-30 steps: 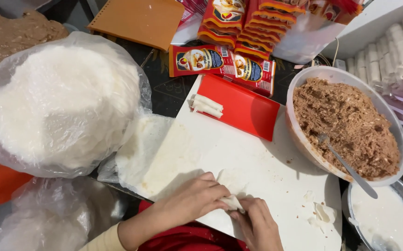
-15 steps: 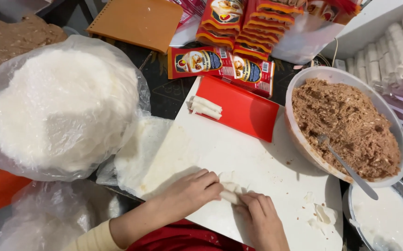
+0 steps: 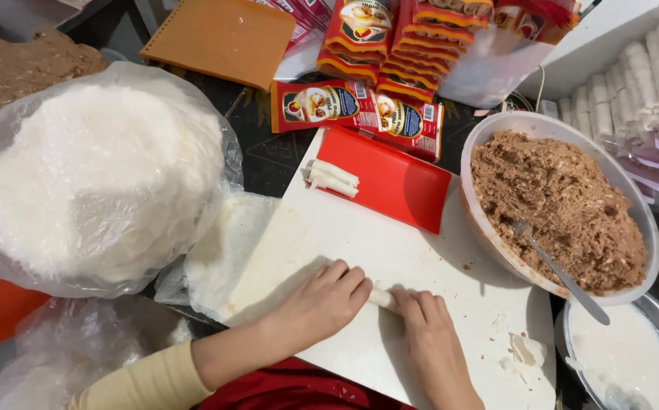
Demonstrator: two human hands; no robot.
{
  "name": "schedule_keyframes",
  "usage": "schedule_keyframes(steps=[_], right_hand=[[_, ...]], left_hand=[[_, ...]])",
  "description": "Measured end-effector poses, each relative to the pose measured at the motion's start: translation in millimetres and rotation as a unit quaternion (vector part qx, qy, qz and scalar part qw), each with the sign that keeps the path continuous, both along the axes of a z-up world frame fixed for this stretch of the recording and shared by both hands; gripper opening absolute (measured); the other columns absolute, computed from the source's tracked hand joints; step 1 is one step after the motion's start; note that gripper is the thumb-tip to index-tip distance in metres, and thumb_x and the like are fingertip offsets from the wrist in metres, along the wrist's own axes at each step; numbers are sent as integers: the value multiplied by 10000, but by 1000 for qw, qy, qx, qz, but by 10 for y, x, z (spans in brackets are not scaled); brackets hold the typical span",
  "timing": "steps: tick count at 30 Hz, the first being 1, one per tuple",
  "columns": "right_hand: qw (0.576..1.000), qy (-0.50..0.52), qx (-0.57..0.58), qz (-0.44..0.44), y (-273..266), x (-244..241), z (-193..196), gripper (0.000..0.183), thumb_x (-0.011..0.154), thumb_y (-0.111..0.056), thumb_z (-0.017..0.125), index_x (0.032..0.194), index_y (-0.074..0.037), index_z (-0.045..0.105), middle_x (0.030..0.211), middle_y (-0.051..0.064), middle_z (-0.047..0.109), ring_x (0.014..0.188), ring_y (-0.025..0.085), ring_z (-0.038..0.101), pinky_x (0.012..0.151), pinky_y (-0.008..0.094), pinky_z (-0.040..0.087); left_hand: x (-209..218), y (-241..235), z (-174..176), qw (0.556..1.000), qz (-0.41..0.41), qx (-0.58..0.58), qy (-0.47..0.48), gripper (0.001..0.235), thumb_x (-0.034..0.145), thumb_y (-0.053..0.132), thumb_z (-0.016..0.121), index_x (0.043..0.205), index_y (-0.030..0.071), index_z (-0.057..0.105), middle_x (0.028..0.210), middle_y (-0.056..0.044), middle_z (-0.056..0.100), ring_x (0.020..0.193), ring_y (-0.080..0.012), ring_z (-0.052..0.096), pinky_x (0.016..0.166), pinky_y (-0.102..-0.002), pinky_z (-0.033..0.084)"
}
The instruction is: The person places a brown filling onto a thin white sheet, rolls it into a cylindrical shape, and places it on a red tray. The person repeats this process multiple times, handling the sheets and filling by hand.
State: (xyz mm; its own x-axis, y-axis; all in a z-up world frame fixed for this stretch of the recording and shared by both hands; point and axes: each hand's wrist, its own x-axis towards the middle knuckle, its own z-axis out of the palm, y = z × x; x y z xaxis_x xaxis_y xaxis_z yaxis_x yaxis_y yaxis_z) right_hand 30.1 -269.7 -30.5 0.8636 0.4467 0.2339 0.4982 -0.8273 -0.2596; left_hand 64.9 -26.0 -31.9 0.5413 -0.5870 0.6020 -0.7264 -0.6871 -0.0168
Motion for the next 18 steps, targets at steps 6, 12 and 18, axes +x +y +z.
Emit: schedule_keyframes(steps=[6, 12, 18], right_hand=[[997, 21, 46, -63, 49, 113, 151, 341, 953, 71, 571, 1268, -21, 661, 1250, 165, 580, 1119, 354, 613, 878, 434, 574], [991, 99, 56, -68, 9, 164, 152, 453, 1020, -229, 638, 1465, -148, 633, 1343, -6, 699, 1174, 226, 602, 970, 401, 559], [988, 77, 129, -25, 172, 921, 371, 464, 927, -23, 588, 1361, -105, 732, 1183, 65, 754, 1125, 285, 734, 989, 383, 543]], left_hand=[[114, 14, 144, 996, -25, 13, 86, 89, 1012, 23, 599, 1070, 89, 614, 975, -85, 554, 865, -293, 540, 644, -408, 513], [307, 179, 281, 994, -49, 83, 56, 433, 988, 494, 798, 1106, 91, 691, 989, -50, 612, 856, -238, 566, 783, -354, 490], [1110, 352, 147, 952, -60, -79, 289, 376, 980, 96, 648, 1350, 61, 711, 1140, -110, 702, 1141, -347, 641, 935, -482, 540]])
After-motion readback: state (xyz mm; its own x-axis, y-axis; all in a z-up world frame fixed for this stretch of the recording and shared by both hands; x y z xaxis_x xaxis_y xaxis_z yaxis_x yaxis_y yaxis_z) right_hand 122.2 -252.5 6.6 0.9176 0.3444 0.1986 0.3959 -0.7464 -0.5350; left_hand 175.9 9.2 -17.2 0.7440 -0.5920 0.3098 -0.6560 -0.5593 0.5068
